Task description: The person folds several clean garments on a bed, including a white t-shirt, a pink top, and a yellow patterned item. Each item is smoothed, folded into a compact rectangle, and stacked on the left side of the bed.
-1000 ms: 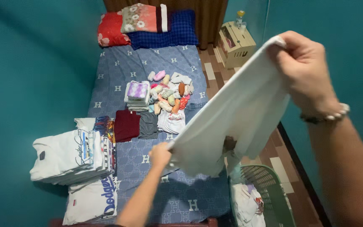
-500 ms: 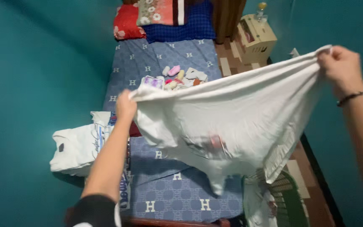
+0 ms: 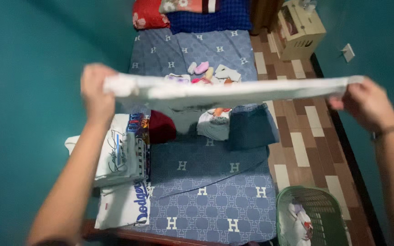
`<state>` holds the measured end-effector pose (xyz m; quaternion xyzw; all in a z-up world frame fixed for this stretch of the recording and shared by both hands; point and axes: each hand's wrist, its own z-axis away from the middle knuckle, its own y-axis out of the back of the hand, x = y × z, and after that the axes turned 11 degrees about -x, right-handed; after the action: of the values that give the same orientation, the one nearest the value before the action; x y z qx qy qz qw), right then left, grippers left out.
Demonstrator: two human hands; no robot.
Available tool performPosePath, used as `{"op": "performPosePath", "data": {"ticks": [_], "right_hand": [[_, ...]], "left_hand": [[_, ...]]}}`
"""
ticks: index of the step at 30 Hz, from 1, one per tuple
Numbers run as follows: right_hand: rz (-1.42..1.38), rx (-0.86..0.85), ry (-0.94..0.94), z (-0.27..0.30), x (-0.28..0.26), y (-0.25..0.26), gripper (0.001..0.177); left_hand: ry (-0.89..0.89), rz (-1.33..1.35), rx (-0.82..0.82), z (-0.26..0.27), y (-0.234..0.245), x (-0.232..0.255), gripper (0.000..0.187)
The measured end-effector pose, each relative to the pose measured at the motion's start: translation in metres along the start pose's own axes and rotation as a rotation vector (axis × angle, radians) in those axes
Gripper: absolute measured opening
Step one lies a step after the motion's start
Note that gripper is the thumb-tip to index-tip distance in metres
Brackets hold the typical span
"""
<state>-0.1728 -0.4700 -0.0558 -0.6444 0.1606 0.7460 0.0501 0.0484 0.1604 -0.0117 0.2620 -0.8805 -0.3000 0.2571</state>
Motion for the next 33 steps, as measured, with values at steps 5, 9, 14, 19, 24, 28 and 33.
{"op": "performPosePath", "data": {"ticks": [5,9,14,19,24,28,33], "right_hand": [[0.049,-0.183,-0.303,0.031,0.128,0.003,0.029],[-0.009,-0.181,-0.64,0.066,0.277,0.0,0.031],[0.289,-0.309,-1.007,0.109,0.421,-0.019,0.037],[0.559,-0.542,-0.962,0.112,0.495,-0.051,0.043],[0.043,-0.335,-0.834,0.041,0.516,-0.055,0.046],[-0.112,-0.034,-0.671,-0.013,0.529,-0.069,0.045],[0.123,0.016,-0.711,-0.045,0.568,-0.098,0.048]], "left_hand": [[0.102,0.017,-0.473,0.154,-0.008,0.002,0.037],[0.325,0.072,-0.858,0.282,-0.059,0.01,0.038],[0.475,0.158,-1.392,0.38,-0.122,0.013,0.029],[0.788,0.267,-1.865,0.412,-0.185,-0.017,0.021],[0.811,0.367,-1.734,0.392,-0.266,-0.128,0.073],[1.511,1.372,-0.774,0.382,-0.315,-0.198,0.066],[1.658,1.177,-0.576,0.431,-0.368,-0.199,0.089]]}}
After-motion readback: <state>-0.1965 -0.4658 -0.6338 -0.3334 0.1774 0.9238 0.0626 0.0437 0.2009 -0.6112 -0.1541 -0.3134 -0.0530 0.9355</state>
